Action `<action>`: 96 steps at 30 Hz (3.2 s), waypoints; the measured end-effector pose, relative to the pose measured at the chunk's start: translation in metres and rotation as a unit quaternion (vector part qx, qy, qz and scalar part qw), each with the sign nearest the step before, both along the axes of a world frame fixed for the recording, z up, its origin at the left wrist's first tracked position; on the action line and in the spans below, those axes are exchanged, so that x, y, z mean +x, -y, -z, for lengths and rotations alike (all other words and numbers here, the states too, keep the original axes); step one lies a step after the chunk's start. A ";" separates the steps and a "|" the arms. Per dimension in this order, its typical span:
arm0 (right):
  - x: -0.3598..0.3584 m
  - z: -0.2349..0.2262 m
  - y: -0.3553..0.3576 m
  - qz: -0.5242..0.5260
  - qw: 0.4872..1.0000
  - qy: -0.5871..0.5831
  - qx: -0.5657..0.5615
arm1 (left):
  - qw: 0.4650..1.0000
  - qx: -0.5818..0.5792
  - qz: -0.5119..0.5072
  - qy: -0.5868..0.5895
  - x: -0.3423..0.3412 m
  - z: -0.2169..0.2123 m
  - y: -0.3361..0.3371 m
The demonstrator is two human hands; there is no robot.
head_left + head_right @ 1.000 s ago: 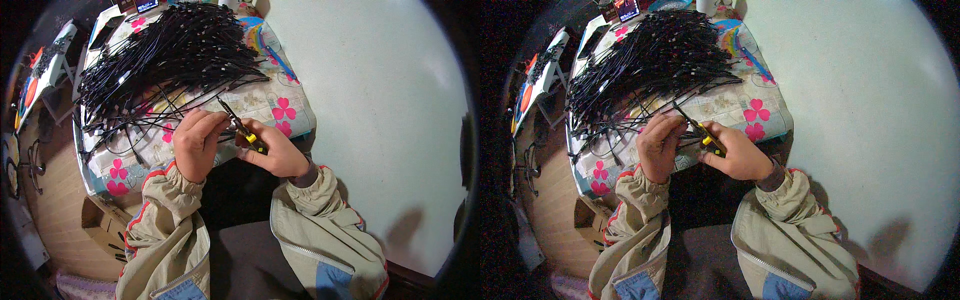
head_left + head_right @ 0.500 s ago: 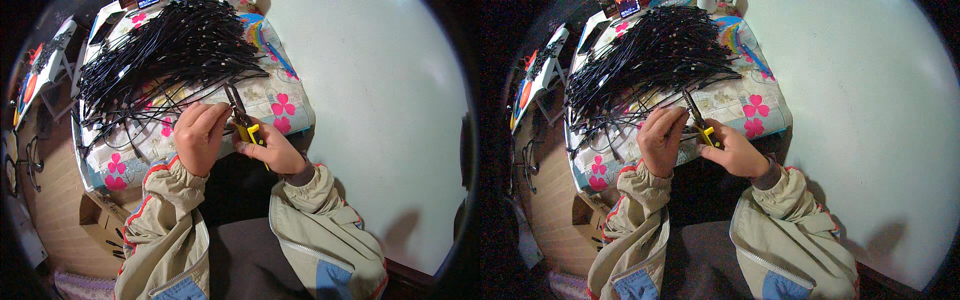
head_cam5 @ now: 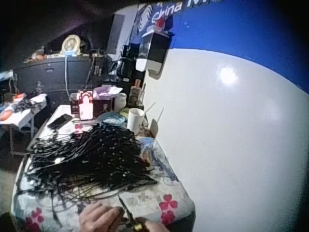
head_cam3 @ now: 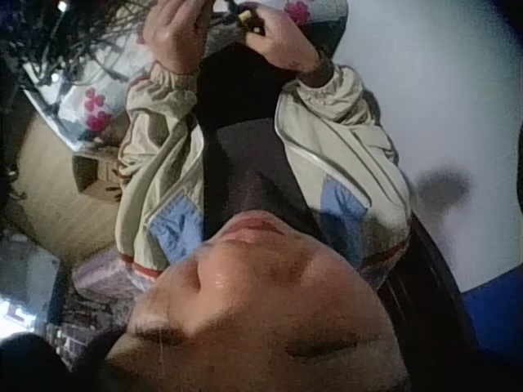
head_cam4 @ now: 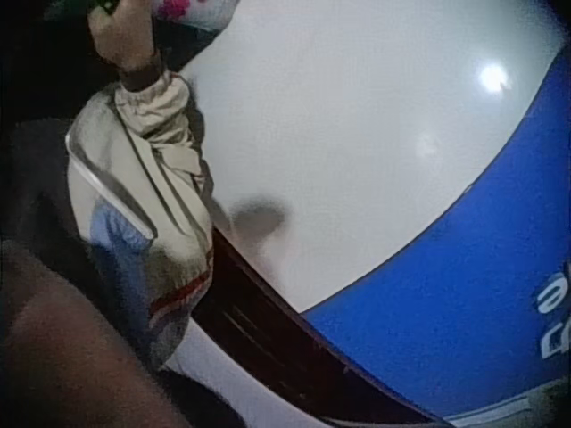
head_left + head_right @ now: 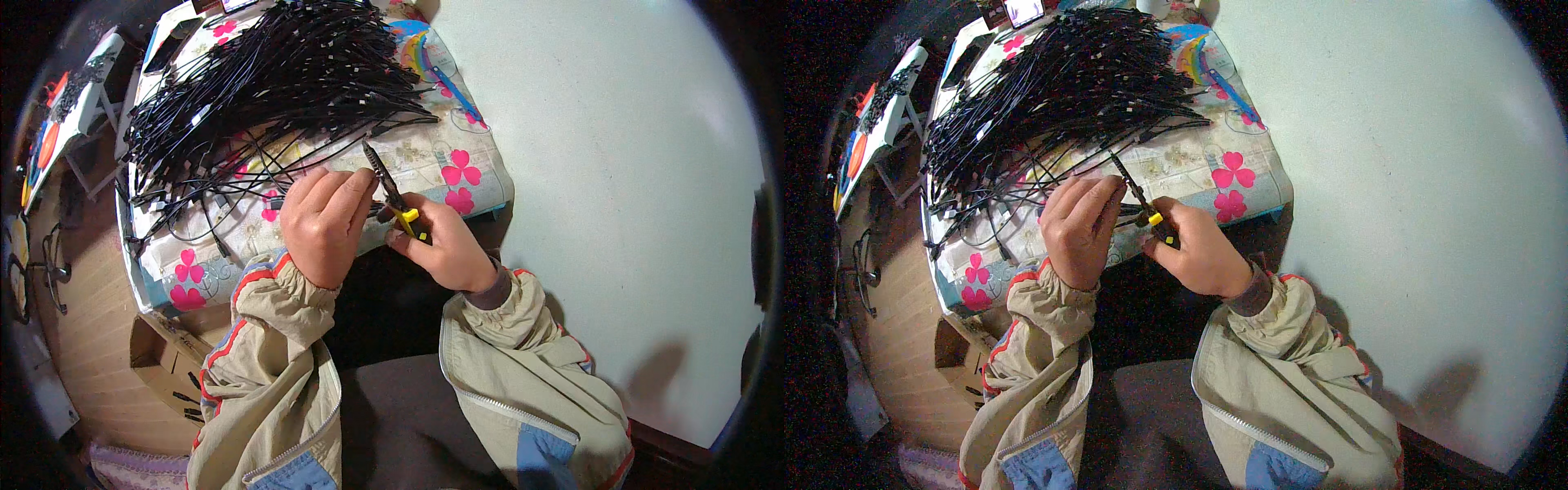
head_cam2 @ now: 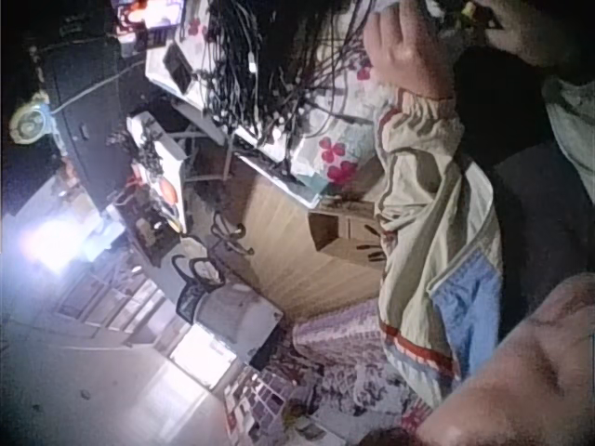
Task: The person repeatedly picks up black cables from a pile on a table and uses yellow-handled pliers to trim the ends. Trimmed pieces are placed into a white tray on the left. The person continues this cycle throughout the clip.
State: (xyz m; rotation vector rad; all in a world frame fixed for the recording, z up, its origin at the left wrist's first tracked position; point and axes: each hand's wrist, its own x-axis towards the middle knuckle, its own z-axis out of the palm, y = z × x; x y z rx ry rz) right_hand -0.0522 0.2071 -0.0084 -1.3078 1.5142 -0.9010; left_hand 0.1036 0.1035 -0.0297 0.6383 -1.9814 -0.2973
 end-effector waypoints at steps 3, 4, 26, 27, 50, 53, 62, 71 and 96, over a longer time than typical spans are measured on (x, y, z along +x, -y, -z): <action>-0.010 0.004 0.001 0.030 0.999 0.027 0.003 | 0.998 0.028 0.027 0.050 0.002 0.006 0.000; -0.020 0.006 0.005 0.043 0.998 0.034 -0.021 | 0.994 0.039 0.044 0.095 0.004 0.008 0.000; -0.059 -0.017 0.034 0.092 0.911 -0.251 -0.314 | 0.986 -0.099 0.075 0.110 -0.023 -0.035 0.010; -0.048 -0.022 0.029 0.091 0.899 -0.270 -0.332 | 0.985 -0.114 0.085 0.097 -0.024 -0.039 0.012; 0.003 -0.006 -0.004 -0.007 0.983 0.184 -0.011 | 0.956 0.253 0.070 -0.135 0.004 -0.015 -0.008; 0.006 -0.011 -0.005 -0.006 0.981 0.192 0.002 | 0.974 0.200 0.038 -0.095 0.007 -0.015 -0.008; 0.012 -0.012 -0.004 -0.008 0.998 0.065 -0.002 | 0.999 -0.021 -0.012 -0.037 0.006 -0.012 -0.003; 0.010 -0.007 -0.002 0.021 0.999 -0.010 -0.036 | 0.999 -0.011 -0.005 -0.042 0.003 -0.007 -0.003; 0.006 -0.003 -0.003 -0.002 0.999 0.008 -0.038 | 1.000 0.001 -0.002 0.009 0.005 -0.009 -0.010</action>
